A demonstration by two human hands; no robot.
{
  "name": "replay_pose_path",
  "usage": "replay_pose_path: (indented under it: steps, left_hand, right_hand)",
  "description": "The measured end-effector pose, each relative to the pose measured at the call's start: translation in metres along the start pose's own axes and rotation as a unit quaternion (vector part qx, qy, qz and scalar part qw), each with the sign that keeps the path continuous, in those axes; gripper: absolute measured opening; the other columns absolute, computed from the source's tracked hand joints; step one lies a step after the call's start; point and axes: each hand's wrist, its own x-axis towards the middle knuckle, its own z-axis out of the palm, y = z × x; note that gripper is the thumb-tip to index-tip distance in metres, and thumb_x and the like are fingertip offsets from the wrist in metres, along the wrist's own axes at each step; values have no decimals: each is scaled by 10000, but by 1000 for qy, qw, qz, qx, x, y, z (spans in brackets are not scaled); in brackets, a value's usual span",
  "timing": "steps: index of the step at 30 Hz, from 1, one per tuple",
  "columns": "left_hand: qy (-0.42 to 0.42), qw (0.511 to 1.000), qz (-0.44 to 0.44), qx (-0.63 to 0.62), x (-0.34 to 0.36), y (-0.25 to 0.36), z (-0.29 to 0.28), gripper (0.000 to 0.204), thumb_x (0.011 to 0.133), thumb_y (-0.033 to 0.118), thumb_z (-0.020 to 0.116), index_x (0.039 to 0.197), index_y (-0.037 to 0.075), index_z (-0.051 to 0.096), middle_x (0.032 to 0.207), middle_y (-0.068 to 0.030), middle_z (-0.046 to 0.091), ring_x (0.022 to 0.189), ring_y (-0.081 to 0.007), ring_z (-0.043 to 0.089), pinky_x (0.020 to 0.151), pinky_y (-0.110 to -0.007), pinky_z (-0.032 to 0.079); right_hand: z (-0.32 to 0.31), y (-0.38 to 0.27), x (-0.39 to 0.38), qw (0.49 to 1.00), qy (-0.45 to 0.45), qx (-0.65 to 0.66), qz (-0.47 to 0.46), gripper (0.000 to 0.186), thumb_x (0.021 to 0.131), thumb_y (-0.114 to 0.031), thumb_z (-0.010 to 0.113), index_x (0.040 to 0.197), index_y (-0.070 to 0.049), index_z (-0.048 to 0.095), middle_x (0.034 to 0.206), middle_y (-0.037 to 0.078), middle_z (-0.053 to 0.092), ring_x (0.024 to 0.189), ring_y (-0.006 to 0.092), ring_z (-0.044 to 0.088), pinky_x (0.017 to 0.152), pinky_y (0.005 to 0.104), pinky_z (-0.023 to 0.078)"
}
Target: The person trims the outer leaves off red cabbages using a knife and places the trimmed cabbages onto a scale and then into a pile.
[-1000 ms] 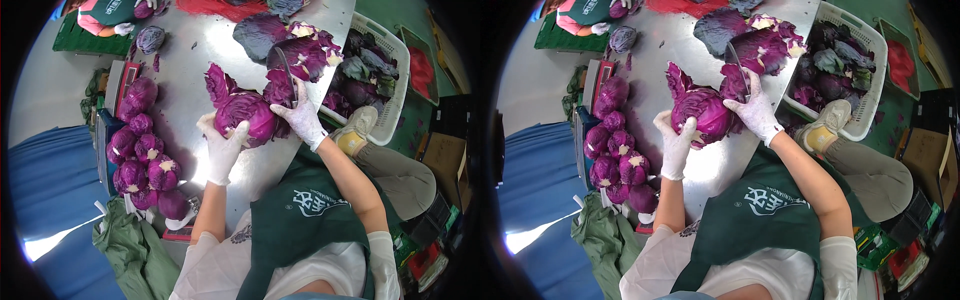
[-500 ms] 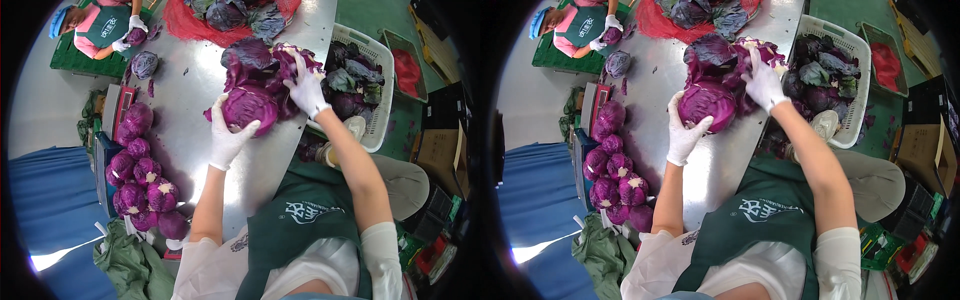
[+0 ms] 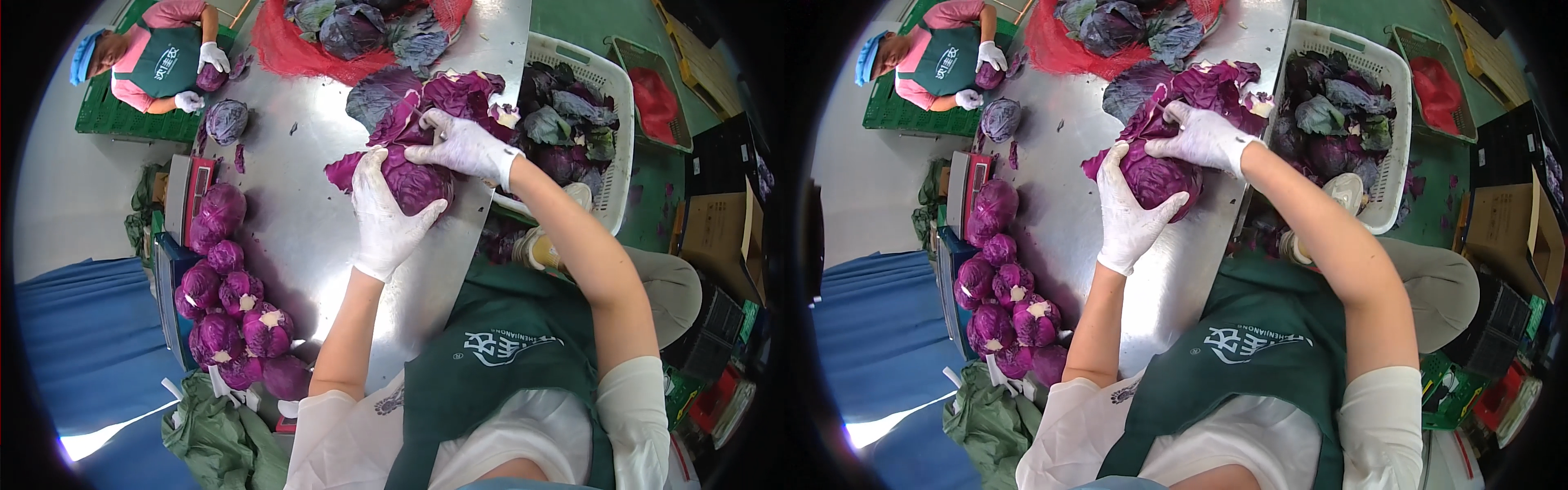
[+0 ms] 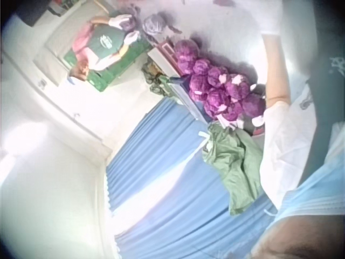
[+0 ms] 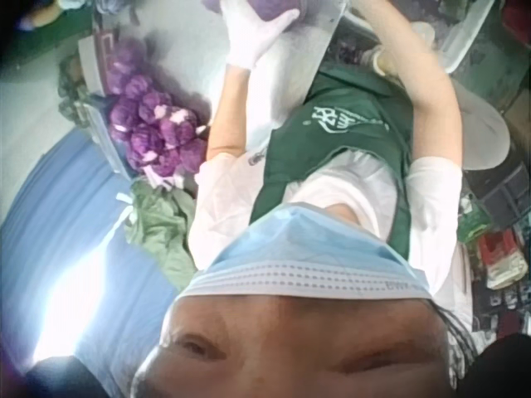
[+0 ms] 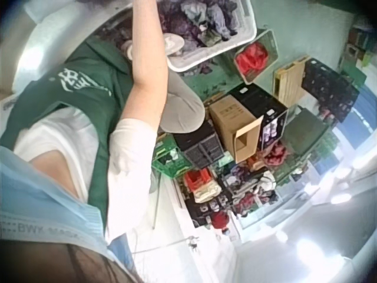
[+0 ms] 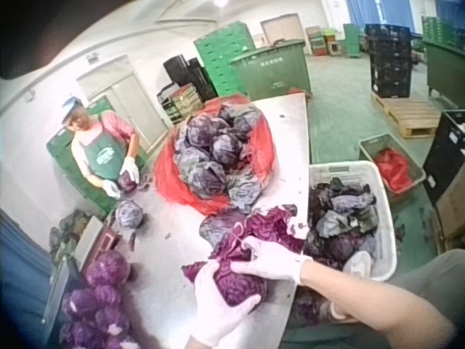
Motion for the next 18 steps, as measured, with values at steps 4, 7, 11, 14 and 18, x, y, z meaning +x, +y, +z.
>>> replay_pose_path:
  steps: [4,7,11,14,18]
  left_hand:
    - [-20,1000,5,-2,-4,12,-2,967,565,258,830,1322,-25,299,1288,-219,387,1222,-371,358,1049,-435,280]
    - [-31,999,12,22,-7,16,2,973,574,252,826,1340,-20,291,1322,-216,371,1238,-380,348,1054,-449,269]
    - [-23,999,19,43,-16,15,-2,961,587,258,820,1349,-5,298,1342,-216,365,1256,-385,335,1055,-466,262]
    - [-7,998,64,25,-25,12,-3,952,592,264,815,1353,9,302,1340,-214,370,1257,-388,335,1057,-475,256]
    - [-10,992,119,39,-47,17,2,865,584,169,795,1317,76,346,1353,-221,335,1256,-428,328,1030,-532,275]
  right_hand:
    - [-6,-2,-9,961,36,-258,-93,408,798,-344,643,958,27,582,763,198,620,689,314,618,672,374,494]
    - [-10,1,-7,943,67,-306,-116,287,820,-294,591,852,-8,594,740,185,622,740,343,619,682,412,496]
    - [-3,-3,-13,924,112,-335,-148,247,824,-273,582,920,-46,592,805,150,637,782,317,629,697,413,509]
    - [-6,9,-2,932,100,-316,-144,297,840,-311,584,1035,-87,567,927,156,625,813,342,621,716,425,501]
    - [-24,11,18,918,156,-364,-21,340,825,-274,603,1113,-94,584,907,185,646,892,347,618,787,441,489]
